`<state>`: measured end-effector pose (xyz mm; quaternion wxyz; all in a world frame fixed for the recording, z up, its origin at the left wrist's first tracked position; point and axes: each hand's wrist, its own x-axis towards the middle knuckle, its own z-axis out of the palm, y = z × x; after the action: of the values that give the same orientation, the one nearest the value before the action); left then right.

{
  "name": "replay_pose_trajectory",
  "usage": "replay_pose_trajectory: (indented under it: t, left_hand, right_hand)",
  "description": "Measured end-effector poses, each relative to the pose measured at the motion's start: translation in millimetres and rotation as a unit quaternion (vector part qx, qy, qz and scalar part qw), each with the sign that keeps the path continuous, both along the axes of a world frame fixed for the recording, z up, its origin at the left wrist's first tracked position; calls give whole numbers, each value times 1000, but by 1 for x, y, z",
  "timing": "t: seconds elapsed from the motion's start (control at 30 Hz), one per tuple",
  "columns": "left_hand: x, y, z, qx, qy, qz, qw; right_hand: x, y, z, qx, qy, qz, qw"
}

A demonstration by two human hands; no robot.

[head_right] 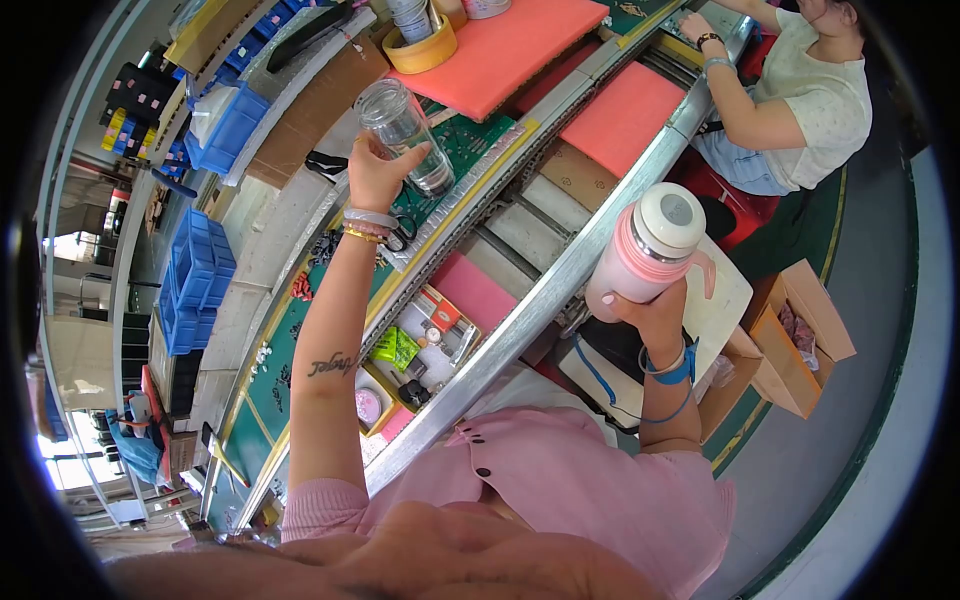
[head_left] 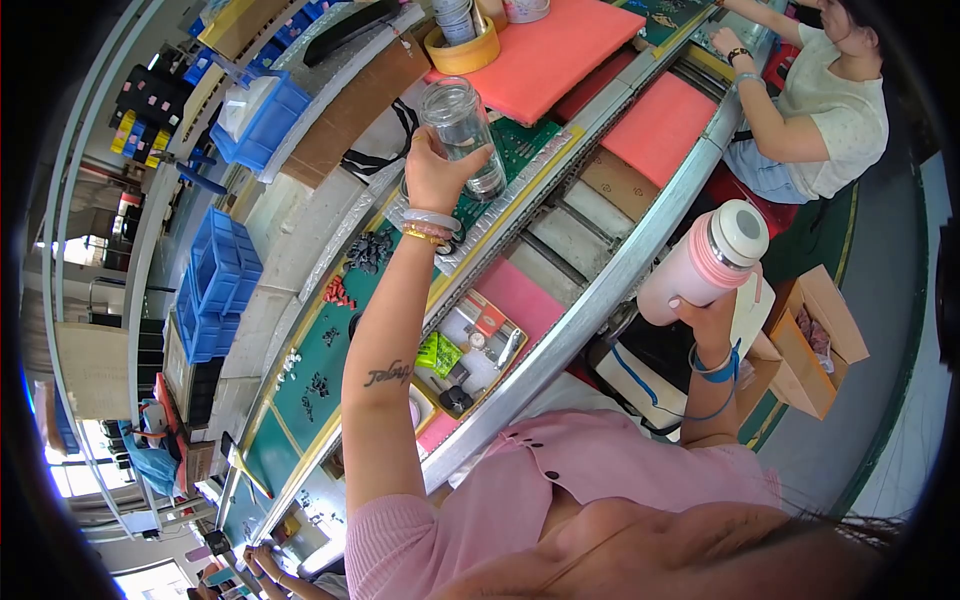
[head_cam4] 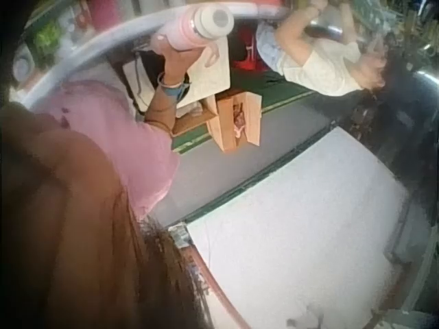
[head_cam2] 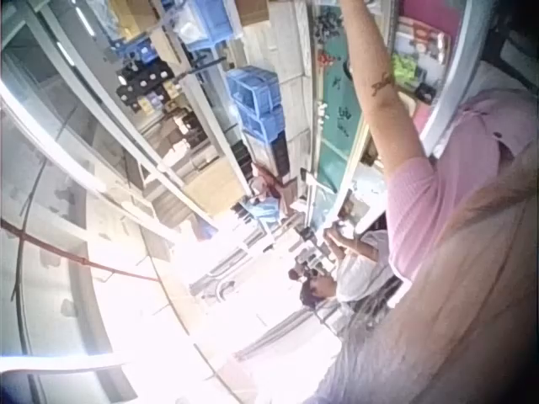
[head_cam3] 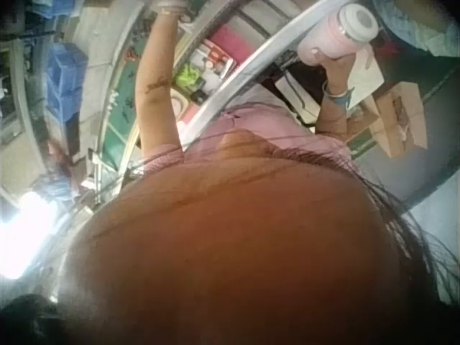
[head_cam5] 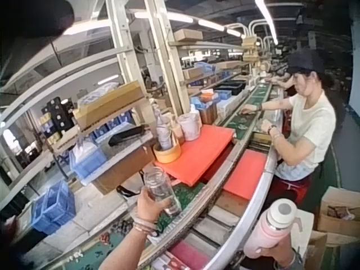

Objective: Assembling components onto a printed circuit board at an industrial workstation.

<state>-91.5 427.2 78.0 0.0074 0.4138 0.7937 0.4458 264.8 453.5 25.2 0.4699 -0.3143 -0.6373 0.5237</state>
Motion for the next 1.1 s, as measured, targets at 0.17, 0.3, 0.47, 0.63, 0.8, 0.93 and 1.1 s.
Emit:
replay_pose_trajectory:
  t: [0.17,0.3,0.47,0.63,0.8,0.93,1.1]
  left_hand:
    - [-3,-1,-4,20,-7,-5,1000]
    - [1,0,1,-2,-9,0,1000]
    - [0,1,-2,13,-21,-10,1000]
    - [-6,7,-12,28,-23,2,999]
    - [-12,11,-21,25,-25,8,999]
    - [-13,10,-24,9,-51,25,998]
    - [-27,3,-39,37,-37,-25,998]
  right_hand:
    - [0,-1,-1,-4,-1,4,1000]
    - [-1,0,-3,0,-2,3,1000]
    - [-2,-1,-1,0,3,-2,1000]
    - [-1,-2,0,-5,-9,-1,1000]
    - [-1,-2,0,-14,-4,3,1000]
    - [-2,-2,-1,-13,-12,2,1000]
    - [-7,-4,0,-12,-10,9,1000]
